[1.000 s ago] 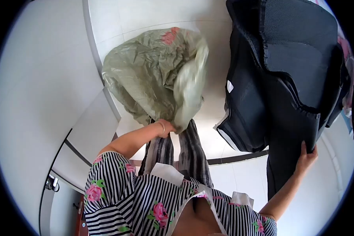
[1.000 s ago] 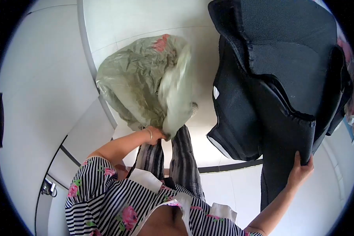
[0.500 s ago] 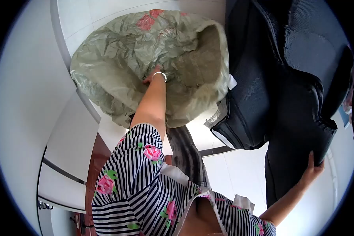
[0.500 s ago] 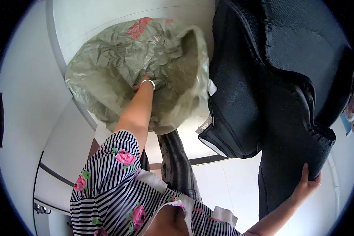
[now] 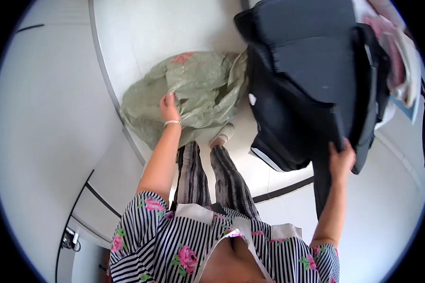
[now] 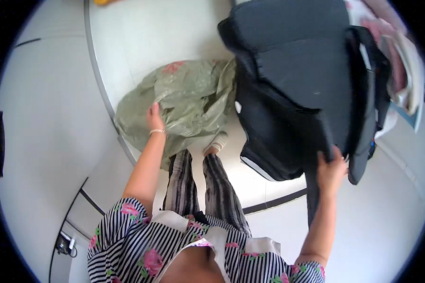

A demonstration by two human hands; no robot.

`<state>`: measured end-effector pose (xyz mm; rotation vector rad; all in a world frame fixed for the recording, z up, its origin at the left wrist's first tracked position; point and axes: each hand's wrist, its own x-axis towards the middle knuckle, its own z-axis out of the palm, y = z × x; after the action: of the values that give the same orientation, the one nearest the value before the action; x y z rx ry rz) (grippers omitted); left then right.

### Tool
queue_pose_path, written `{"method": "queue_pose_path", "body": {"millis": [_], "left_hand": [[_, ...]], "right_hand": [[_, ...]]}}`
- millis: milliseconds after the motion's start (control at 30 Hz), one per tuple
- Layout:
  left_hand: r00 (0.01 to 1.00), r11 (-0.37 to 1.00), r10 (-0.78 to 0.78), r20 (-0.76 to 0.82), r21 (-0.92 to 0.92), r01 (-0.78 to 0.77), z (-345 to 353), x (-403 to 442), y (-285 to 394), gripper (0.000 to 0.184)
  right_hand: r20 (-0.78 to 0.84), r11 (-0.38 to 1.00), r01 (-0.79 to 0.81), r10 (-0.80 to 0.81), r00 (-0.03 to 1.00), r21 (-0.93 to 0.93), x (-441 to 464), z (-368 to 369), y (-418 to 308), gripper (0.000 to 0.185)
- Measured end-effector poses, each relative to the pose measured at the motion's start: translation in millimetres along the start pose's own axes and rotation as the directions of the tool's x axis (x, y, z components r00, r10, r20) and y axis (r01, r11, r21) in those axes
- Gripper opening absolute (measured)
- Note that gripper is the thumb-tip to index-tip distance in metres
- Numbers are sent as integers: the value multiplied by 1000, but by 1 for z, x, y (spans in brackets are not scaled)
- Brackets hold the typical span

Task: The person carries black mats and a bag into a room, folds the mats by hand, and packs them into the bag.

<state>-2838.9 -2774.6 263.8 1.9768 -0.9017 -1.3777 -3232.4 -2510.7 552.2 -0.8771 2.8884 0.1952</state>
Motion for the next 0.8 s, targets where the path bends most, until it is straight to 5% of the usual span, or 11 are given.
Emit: {"method": "queue_pose_path", "body": {"millis": [67,133,233,400,467,633,800], "left_hand": [[993,993,107,44,52,-109,-6,-27,66,57],[968,937,231,98,245,-249,-6,-67,126,58],[884,651,357,303,598,-468,11,-133,163,65],[831,431,170,530,719,-546,40,-225,193,67],[780,371,206,591,690,-621,59,-243,184,65],[763,395,256,593,656,-643,42,-233,189,48],[830,547,152,536,654,-522,28,-268,266,27]], "right_hand": [[193,992,-93,75,978,85,-1,-17,-27,37],[147,981,30,-59,987,191,-17,13,-8,38],[266,939,51,-148,953,340,-41,37,26,39],[245,870,6,-145,959,494,-45,-8,74,38],[206,848,20,-151,967,530,-38,-6,96,37],[315,839,-127,-55,948,529,12,7,128,39],[69,875,-1,-37,997,484,117,1,184,44]]}}
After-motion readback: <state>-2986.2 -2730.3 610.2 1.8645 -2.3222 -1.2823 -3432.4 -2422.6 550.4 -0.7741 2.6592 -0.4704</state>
